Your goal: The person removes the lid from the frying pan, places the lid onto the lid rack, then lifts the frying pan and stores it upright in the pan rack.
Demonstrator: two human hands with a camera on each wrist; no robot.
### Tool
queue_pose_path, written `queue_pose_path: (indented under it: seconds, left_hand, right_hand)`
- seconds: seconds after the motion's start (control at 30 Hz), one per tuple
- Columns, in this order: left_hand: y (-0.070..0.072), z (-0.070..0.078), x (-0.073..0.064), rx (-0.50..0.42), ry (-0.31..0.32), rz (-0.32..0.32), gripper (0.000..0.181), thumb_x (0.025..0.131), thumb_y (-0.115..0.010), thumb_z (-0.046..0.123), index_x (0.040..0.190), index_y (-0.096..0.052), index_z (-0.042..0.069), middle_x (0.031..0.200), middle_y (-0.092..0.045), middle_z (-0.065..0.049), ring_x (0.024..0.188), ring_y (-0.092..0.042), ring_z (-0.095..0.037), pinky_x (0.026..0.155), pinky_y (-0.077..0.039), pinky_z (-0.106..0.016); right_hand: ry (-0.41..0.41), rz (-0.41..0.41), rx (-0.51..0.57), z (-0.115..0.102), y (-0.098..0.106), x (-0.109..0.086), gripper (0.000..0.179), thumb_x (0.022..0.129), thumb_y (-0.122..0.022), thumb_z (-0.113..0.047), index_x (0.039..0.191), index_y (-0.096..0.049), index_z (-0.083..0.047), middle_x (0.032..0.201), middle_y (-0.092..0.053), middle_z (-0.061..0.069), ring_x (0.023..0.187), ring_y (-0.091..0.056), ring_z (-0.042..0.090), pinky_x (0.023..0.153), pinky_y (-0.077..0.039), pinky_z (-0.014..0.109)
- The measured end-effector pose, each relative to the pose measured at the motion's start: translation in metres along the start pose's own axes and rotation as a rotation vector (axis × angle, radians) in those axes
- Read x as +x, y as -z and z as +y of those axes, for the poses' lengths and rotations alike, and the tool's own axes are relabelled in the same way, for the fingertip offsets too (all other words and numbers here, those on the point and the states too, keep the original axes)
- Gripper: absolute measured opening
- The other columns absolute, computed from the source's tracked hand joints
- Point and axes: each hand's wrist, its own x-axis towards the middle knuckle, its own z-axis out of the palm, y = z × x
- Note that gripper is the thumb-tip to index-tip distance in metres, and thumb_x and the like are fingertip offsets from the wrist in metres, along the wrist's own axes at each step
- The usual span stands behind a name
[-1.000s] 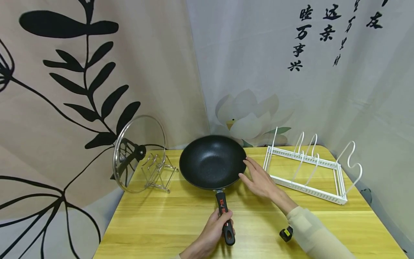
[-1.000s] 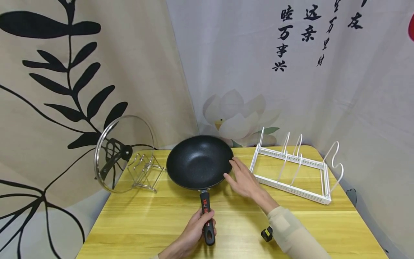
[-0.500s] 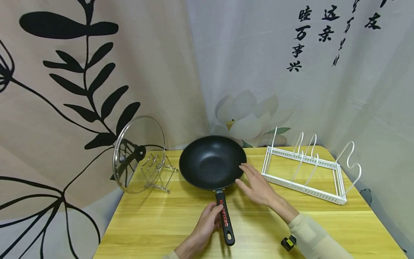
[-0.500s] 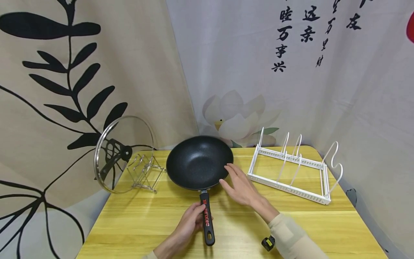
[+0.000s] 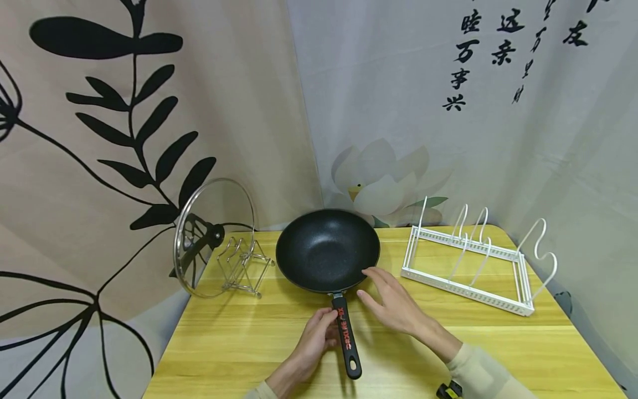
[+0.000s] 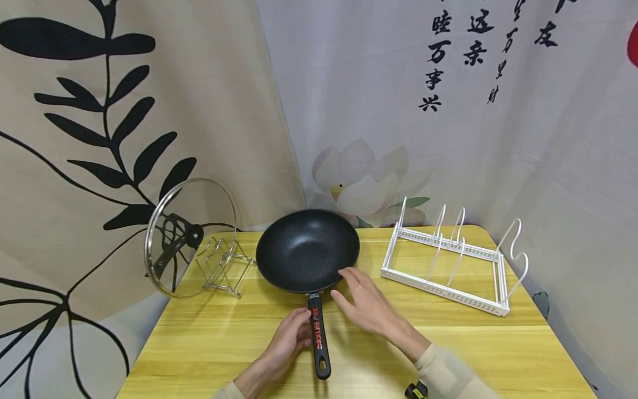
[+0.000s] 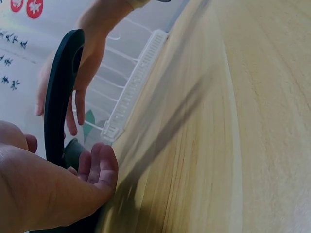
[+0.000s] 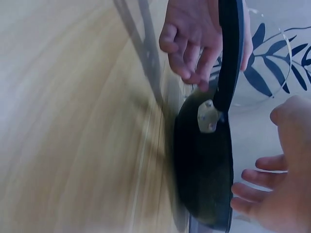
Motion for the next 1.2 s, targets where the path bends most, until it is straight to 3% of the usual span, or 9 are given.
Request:
queue_pose_path:
  seconds: [0.33,0.5,0.73,0.93,1.2]
  left_hand:
    - [-0.001,-0.004,-0.004,-0.028,0.009,-0.069,0.038,0.12,-0.049,0.039,0.138,-0.055,0.006,0.116,-0.067,-0.001,0.1,-0.066,-0.015,0.086,-0.057,-0.031]
    - [-0.005,-0.002,-0.01,-0.043,0.042,-0.085,0.041,0.12,-0.048,0.04,0.138,-0.059,0.005,0.117,-0.067,0.0,0.1,-0.067,-0.013,0.084,-0.056,-0.029]
    - [-0.01,0.0,-0.018,-0.065,0.075,-0.14,0.048,0.12,-0.047,0.042,0.141,-0.059,0.001,0.113,-0.073,-0.002,0.097,-0.074,-0.013,0.08,-0.061,-0.028]
    - [-0.016,0.004,-0.027,-0.063,0.106,-0.181,0.057,0.12,-0.047,0.046,0.145,-0.057,-0.004,0.118,-0.081,-0.008,0.106,-0.081,-0.016,0.081,-0.065,-0.025]
    - [-0.022,0.005,-0.03,-0.062,0.133,-0.201,0.054,0.118,-0.051,0.043,0.148,-0.058,-0.002,0.113,-0.081,-0.006,0.103,-0.084,-0.017,0.081,-0.067,-0.026]
  right_hand:
    - [-0.086,-0.098,0.118,-0.015,-0.004,-0.005,0.055,0.116,-0.063,-0.042,0.151,-0.066,0.001,0.154,-0.07,0.022,0.146,-0.066,0.042,0.123,-0.053,0.064]
    - [-0.128,-0.15,0.17,-0.017,-0.006,-0.004,0.053,0.117,-0.06,-0.042,0.144,-0.071,0.002,0.145,-0.075,0.022,0.138,-0.071,0.041,0.116,-0.058,0.063]
    - [-0.146,-0.226,0.243,-0.013,-0.009,0.002,0.045,0.118,-0.056,-0.044,0.133,-0.077,-0.007,0.13,-0.082,0.01,0.121,-0.078,0.031,0.1,-0.065,0.051]
    - [-0.212,-0.306,0.363,-0.009,-0.013,0.007,0.048,0.119,-0.055,-0.046,0.135,-0.078,-0.007,0.131,-0.082,0.012,0.126,-0.075,0.031,0.106,-0.06,0.051]
    - [-0.321,-0.437,0.678,-0.009,-0.021,0.012,0.055,0.121,-0.05,-0.046,0.138,-0.073,0.001,0.129,-0.081,0.018,0.126,-0.077,0.037,0.119,-0.056,0.063]
